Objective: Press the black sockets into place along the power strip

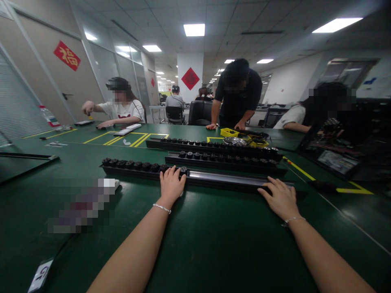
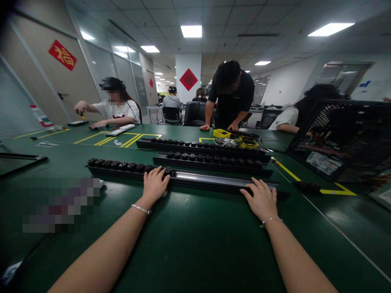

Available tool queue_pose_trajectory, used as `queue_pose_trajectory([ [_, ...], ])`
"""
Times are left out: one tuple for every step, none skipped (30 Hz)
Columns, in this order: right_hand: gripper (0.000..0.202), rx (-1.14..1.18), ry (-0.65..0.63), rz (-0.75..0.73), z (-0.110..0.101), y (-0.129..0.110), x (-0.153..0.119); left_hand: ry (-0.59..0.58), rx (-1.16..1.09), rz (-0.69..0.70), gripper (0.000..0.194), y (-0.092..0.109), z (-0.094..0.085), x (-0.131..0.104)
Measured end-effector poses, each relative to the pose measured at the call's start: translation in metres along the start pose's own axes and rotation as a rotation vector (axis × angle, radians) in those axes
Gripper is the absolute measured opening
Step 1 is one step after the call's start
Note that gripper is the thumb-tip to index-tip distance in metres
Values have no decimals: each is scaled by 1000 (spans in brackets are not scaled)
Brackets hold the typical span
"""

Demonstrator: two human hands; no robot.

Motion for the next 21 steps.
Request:
queue_pose_trajectory([
  [52,-1,0,5,0,0,0,0,-1,2,46,0,0,0],
  [52,-1,3,9,-1,-1,0,1,-2,5,46,0,0,0],
  [52,0,6,9,-2,-2,-1,2,-3,6,46,0,0,0],
  [52,1,9,7,-2,-3,-1,2,-4,6,46,0,0,0],
  [52,2,12,3,-3,-3,-1,1,-4,3,46,0,0,0],
  [52,1,13,1,-4,-4,-1,2,-5,1,45,0,0,0],
  [51,1,13,1,-4,-5,-2,5,-7,-1,45,1,-1,0],
  [51,0,12,2,-4,-5,-2,8,-13,0,44,1,-2,0],
  [51,-1,10,3,-5,-6,-2,9,-21,1,44,2,-3,0],
  [51,-2,9,4,-5,-6,-2,7,-31,1,43,3,-4,0],
  [51,-3,10,4,-5,-6,-2,3,-40,0,43,3,-4,0],
  [51,-3,11,4,-5,-6,-2,-4,-47,-3,43,3,-4,0],
  [51,-4,12,3,-5,-6,-2,-10,-52,-7,42,4,-4,-1],
  [50,-5,12,2,-5,-6,-2,-13,-56,-8,42,4,-4,-1],
  [50,-6,12,0,-5,-6,-2,-14,-60,-9,42,4,-4,-1],
  [50,-6,13,-2,-4,-6,-2,-14,-65,-9,42,4,-4,-1],
  [50,-6,13,-5,-4,-6,-2,-15,-72,-9,42,3,-4,-1],
  [50,-6,14,-7,-4,-6,-1,-15,-79,-11,42,3,-3,-1],
  [50,-6,16,-9,-4,-6,-1,-13,-86,-12,41,3,-3,-1],
  [49,-7,17,-9,-3,-6,-2,-11,-92,-13,40,3,-3,-1],
  [49,-8,18,-10,-3,-6,-2,-8,-97,-13,39,4,-3,0],
])
Point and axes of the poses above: each hand's wrist, its own x-axis towards the middle knuckle, its own z-axis out of the palm, y = z × x, the point moved 7 cm from there along x, towards the middle knuckle, and after that the axes turned 2 degrees about y, right-handed, at the moved point
